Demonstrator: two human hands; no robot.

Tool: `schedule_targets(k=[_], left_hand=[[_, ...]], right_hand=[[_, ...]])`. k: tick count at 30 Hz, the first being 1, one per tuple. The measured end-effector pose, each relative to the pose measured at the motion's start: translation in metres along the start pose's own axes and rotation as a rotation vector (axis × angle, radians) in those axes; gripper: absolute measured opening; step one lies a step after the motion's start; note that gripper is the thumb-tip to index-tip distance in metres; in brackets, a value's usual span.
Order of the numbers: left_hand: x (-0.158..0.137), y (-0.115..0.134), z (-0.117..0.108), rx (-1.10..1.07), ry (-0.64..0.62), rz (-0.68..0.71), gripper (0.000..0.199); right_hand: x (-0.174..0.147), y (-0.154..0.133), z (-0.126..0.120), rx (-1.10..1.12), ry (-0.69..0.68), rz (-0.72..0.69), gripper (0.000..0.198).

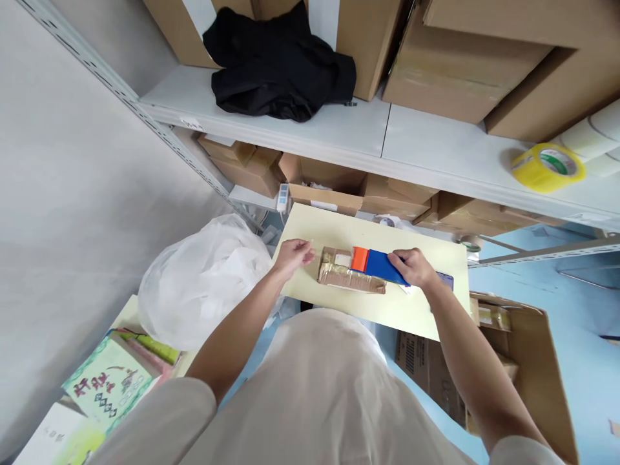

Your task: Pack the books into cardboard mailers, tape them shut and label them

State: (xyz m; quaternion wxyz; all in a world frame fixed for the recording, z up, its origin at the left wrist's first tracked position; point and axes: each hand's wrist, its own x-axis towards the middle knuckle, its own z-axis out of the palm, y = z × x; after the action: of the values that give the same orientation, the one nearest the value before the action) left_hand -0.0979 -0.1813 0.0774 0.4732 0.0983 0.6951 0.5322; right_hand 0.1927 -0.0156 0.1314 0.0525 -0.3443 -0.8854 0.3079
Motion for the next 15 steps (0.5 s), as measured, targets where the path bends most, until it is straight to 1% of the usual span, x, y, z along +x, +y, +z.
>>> schedule_targets(k=[2, 4, 7, 11, 15], left_hand=[[0.006, -0.004, -0.014, 0.009, 0.035, 0.011, 0.033], [0.013, -0.015, -0.025, 0.027, 0.046, 0.013, 0.032], [0.024, -0.038, -0.031, 0.065, 0.046, -0.017, 0.028], [0.037, -0.074, -0.021, 0.088, 0.061, -0.057, 0.022], [0.045, -0.104, 0.002, 0.073, 0.037, -0.051, 0.016]], right_hand=[[-0.003, 0.009, -0.002, -0.046, 0.003, 0.022, 0.052], [-0.005, 0.017, 0.001, -0.107, 0.003, 0.05, 0.052], [-0.004, 0.025, 0.013, -0.237, -0.017, 0.099, 0.052], [0.0, 0.027, 0.032, -0.405, -0.053, 0.177, 0.049], [0.0, 0.025, 0.039, -0.456, -0.069, 0.198, 0.051]])
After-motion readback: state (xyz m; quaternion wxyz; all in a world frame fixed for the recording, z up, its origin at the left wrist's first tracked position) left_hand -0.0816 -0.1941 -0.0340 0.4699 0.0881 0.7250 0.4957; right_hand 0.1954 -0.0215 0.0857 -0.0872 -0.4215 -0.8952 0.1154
